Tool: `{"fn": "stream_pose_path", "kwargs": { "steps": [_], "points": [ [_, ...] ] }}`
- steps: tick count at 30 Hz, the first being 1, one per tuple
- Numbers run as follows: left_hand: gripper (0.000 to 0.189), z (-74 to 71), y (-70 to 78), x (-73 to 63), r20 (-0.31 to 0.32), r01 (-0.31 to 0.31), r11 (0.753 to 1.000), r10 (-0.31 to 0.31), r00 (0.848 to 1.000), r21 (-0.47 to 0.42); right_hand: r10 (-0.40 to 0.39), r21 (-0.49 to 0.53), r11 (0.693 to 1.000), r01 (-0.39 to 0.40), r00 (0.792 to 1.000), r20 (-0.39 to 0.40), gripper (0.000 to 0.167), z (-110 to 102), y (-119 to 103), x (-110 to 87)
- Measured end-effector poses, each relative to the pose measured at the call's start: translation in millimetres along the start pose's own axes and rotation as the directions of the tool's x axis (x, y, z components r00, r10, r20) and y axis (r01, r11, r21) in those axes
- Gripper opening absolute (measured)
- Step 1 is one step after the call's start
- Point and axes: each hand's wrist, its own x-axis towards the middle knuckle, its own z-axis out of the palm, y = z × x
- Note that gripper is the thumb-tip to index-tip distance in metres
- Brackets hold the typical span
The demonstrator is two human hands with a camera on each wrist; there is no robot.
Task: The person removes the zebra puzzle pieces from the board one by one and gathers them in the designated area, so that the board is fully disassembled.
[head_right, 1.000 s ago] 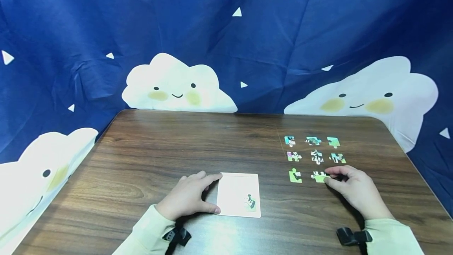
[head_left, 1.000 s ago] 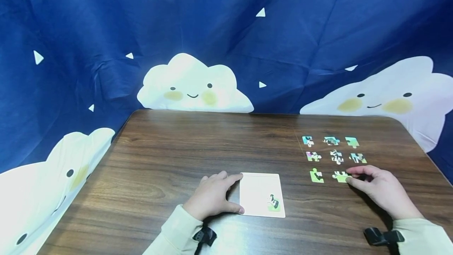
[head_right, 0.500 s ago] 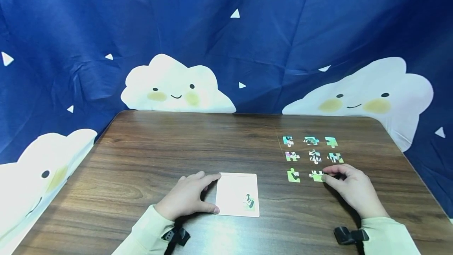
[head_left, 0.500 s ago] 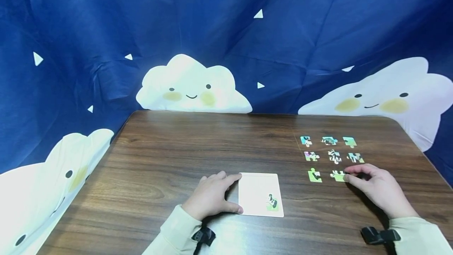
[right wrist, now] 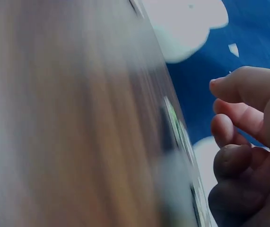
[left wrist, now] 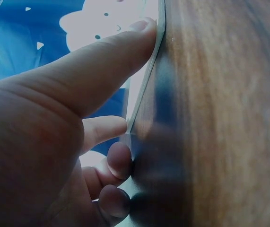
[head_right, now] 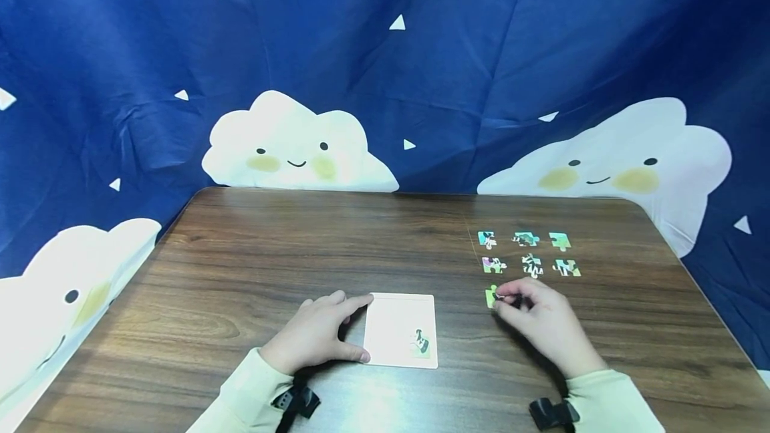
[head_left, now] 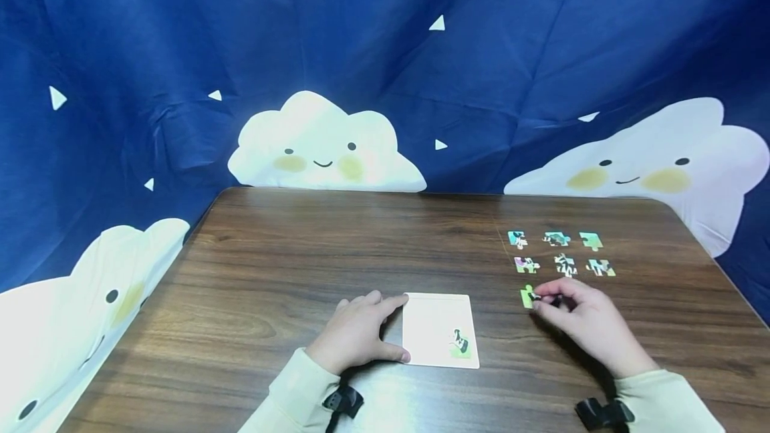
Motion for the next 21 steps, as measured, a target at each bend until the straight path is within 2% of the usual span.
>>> {"fn": "stream_pose_path", "kwargs": {
  "steps": [3,8,14,17,21],
  "points": [
    [0.093,0.0,0.0,-0.2,-0.002,-0.002,1.000,0.002,1.000,0.001,-0.065,0.034,0.997,0.064,0.997,0.038,0.016,15.6,-12.2,-1.7],
    [0.093,-0.4,0.2,-0.5,-0.002,-0.002,1.000,0.001,1.000,-0.003,-0.131,0.108,0.987,0.120,0.986,0.103,0.018,36.2,-29.0,-4.7],
    [0.093,-1.0,0.6,-0.8,0.002,0.002,1.000,-0.002,1.000,0.001,-0.220,0.230,0.957,0.176,0.958,0.182,0.019,54.1,-48.0,-9.3],
    [0.093,-1.7,1.0,-0.8,0.003,0.002,1.000,-0.002,1.000,0.003,-0.246,0.224,0.955,0.196,0.944,0.221,0.018,59.7,-55.6,-12.4],
    [0.093,-2.5,1.7,-0.5,0.003,0.000,1.000,0.000,1.000,0.003,-0.251,0.150,0.965,0.216,0.929,0.273,0.018,60.6,-63.0,-15.9]
  ]
}}
